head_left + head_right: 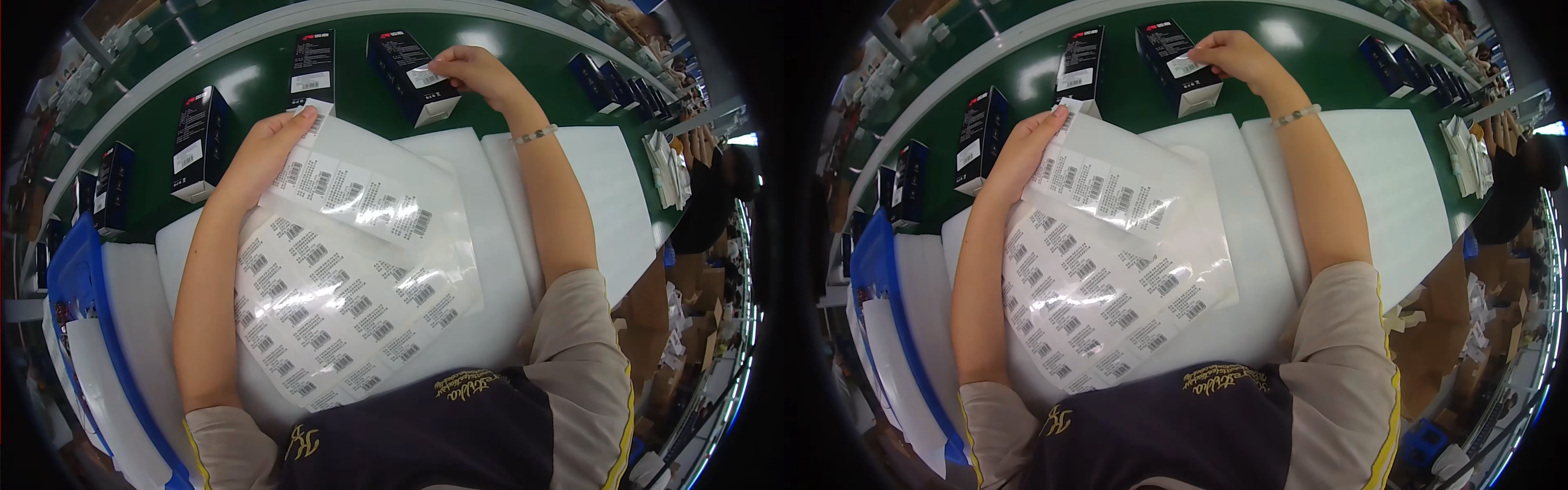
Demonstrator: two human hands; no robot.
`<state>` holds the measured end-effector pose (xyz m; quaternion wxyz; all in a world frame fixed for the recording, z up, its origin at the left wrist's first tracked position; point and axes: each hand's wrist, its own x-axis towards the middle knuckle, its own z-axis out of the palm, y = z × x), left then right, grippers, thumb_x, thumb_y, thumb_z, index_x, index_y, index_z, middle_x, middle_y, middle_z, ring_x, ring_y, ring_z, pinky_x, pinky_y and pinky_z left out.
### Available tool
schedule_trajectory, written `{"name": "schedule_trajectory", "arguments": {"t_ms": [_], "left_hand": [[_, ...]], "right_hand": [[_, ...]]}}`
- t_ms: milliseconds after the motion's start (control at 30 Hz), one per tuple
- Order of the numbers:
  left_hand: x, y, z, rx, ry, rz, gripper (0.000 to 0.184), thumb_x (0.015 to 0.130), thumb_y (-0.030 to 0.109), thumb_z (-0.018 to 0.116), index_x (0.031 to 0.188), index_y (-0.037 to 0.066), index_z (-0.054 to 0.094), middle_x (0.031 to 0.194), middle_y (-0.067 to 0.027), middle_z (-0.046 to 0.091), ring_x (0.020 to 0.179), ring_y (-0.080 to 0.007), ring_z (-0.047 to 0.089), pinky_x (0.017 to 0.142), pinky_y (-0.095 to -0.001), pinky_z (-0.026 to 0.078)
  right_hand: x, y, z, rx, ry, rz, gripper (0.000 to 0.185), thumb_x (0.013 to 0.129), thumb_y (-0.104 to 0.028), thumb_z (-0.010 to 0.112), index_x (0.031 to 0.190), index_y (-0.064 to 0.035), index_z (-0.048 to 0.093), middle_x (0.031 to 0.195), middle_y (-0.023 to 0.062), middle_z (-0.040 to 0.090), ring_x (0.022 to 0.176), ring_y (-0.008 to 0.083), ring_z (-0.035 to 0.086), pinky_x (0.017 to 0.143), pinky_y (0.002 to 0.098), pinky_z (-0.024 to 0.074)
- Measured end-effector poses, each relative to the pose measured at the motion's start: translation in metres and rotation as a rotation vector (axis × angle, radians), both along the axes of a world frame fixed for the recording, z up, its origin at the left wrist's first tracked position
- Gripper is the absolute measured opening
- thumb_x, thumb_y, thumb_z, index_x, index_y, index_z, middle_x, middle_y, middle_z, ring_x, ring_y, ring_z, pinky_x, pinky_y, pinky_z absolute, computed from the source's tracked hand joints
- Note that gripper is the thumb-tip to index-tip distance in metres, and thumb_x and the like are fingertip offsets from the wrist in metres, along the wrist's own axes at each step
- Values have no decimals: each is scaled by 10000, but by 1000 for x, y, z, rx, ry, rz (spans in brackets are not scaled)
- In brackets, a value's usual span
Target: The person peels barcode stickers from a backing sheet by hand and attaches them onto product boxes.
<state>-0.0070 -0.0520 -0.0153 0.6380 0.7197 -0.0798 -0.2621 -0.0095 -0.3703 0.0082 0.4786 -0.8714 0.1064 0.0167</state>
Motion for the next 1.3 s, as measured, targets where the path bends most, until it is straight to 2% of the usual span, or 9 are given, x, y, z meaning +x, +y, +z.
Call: {"name": "schedule_trajectory", "arguments": {"t_ms": [100, 233, 300, 500, 633, 733, 967, 1067, 1300], "left_hand": [[-6, 0, -5, -8, 19, 22, 415, 896, 392, 568, 991, -7, 629, 646, -58, 626, 433, -33, 531, 362, -132, 383], [-3, 0, -5, 22, -1, 6, 415, 901, 379, 561, 1017, -14, 626, 646, -47, 619, 431, -32, 508, 370, -136, 370], [-2, -1, -5, 37, -7, 4, 413, 901, 375, 560, 1019, -16, 626, 655, -44, 617, 448, -32, 506, 385, -140, 374], [-7, -1, 0, 74, -95, 51, 381, 895, 338, 564, 986, -27, 631, 756, -29, 603, 623, -49, 493, 530, -182, 402], [0, 2, -7, 72, -99, 18, 344, 916, 326, 542, 940, -4, 634, 711, -13, 589, 568, -30, 463, 488, -165, 347], [-1, 2, -9, 0, -100, 17, 343, 918, 337, 541, 919, 7, 633, 684, -3, 583, 535, -20, 461, 462, -159, 339], [-4, 1, -5, -14, -78, 20, 333, 915, 339, 547, 911, 17, 631, 666, 2, 583, 495, -16, 455, 426, -157, 331], [-3, 2, -5, 5, -103, 28, 327, 915, 338, 546, 911, 22, 630, 657, 6, 581, 476, -13, 449, 411, -152, 324], [-5, 2, -5, 5, -133, 22, 328, 914, 343, 546, 911, 26, 628, 658, 5, 580, 478, -11, 446, 410, -149, 317]], "right_hand": [[-2, 14, -11, -84, 17, 32, 286, 820, -194, 661, 1065, -56, 615, 900, 86, 637, 771, 162, 580, 734, 245, 479], [-13, 55, -10, -1076, -416, -24, 559, 803, -237, 686, 1286, -90, 446, 1126, 164, 575, 937, 268, 588, 797, 328, 497], [-14, 66, -18, -1099, -510, 41, 693, 822, -309, 651, 1390, -142, 289, 1320, 204, 435, 1083, 360, 529, 855, 407, 487], [-18, 83, -19, -940, -65, 57, 506, 864, -356, 498, 1316, -152, 394, 1317, 182, 433, 982, 367, 560, 823, 470, 469], [-26, 32, 17, -592, -342, -179, 300, 861, -293, 486, 984, -90, 671, 1003, 90, 662, 837, 303, 613, 725, 380, 493], [-72, -25, 58, -636, -417, -335, 282, 857, -297, 512, 897, -87, 697, 888, 87, 684, 749, 315, 618, 681, 364, 498], [-211, -186, 80, -1143, -728, -322, 348, 847, -142, 571, 1191, -92, 591, 1152, 80, 595, 836, 244, 591, 738, 291, 473], [-268, -234, 43, -964, -239, -266, 499, 777, 39, 551, 1242, -140, 543, 1287, 56, 484, 966, 236, 543, 816, 285, 447], [-273, -232, 47, -889, -205, -345, 600, 686, 140, 492, 1213, -145, 517, 1289, 48, 468, 1075, 251, 490, 896, 289, 411]]}}
